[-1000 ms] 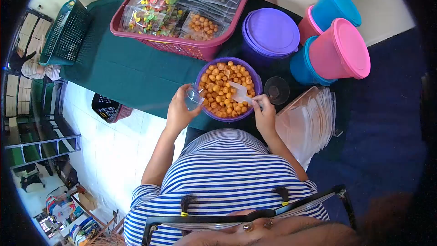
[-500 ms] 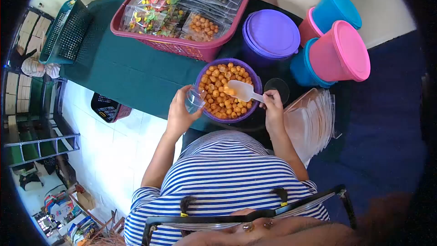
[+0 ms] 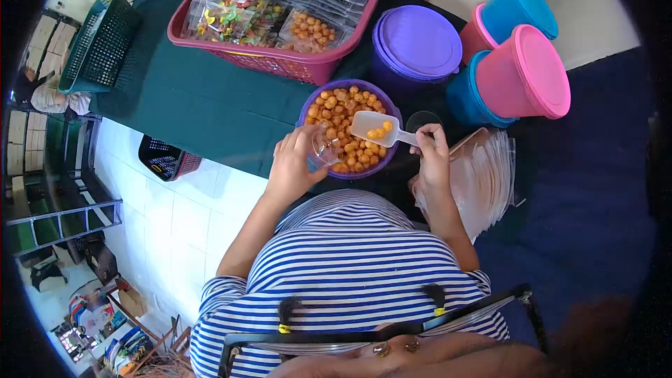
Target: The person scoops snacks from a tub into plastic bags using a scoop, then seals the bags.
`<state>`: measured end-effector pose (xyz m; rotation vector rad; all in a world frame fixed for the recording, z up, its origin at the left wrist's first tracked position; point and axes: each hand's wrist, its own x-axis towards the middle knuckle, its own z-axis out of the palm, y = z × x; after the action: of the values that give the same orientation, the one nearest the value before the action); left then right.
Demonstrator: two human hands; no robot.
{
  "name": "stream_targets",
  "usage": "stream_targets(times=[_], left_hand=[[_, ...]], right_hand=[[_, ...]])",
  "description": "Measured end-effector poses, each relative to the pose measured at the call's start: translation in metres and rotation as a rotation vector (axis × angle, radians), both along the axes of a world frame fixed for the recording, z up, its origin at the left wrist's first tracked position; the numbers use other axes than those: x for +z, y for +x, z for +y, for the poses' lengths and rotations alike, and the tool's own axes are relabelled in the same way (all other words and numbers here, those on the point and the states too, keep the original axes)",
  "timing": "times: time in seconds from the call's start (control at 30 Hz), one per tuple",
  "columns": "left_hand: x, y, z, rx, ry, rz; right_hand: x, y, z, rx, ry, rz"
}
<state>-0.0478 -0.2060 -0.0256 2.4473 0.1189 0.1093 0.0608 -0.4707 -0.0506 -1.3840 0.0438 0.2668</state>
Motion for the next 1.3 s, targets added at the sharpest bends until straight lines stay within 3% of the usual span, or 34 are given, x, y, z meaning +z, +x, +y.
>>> stream_targets(times=[0.13,0.33,0.5,0.6,0.93,1.0,1.07,1.1,1.13,1.2,1.27,1.3], left_hand=[[0.002,0.003,-0.005,-0.024,0.018,0.016],[0.011,-0.001,-0.011,-0.078,-0.016,-0.060],[0.008,-0.005,-0.012,-0.101,0.015,-0.072],[0.009,-0.005,-0.014,-0.102,-0.017,-0.073],[0.010,-0.004,-0.011,-0.105,-0.064,-0.109],[0.012,-0.004,-0.013,-0.107,-0.084,-0.108],[0.015,-0.003,-0.015,-0.110,-0.104,-0.106],[0.017,-0.003,-0.016,-0.125,-0.140,-0.103],[0.018,-0.002,-0.017,-0.141,-0.175,-0.100],[0.020,0.000,-0.014,-0.145,-0.184,-0.117],[0.018,0.003,-0.006,-0.140,-0.191,-0.138],[0.012,0.004,0.000,-0.076,-0.205,-0.143]], right_hand=[[0.022,0.000,-0.003,0.052,0.108,0.010],[0.036,-0.001,0.003,0.170,-0.042,-0.078],[0.050,-0.009,0.007,0.307,-0.332,-0.219],[0.053,-0.009,0.005,0.276,-0.134,-0.196],[0.049,-0.010,0.000,0.244,-0.072,-0.214],[0.063,-0.018,0.005,0.211,-0.202,-0.217],[0.075,-0.023,0.014,0.244,-0.487,-0.822],[0.093,-0.026,0.019,0.350,-0.577,-0.973],[0.104,-0.026,0.021,0.346,-0.580,-0.971],[0.120,-0.022,0.026,0.583,-0.593,-1.213],[0.135,-0.013,0.022,0.551,-0.620,-1.256],[0.139,-0.008,0.017,0.425,-0.677,-1.256]])
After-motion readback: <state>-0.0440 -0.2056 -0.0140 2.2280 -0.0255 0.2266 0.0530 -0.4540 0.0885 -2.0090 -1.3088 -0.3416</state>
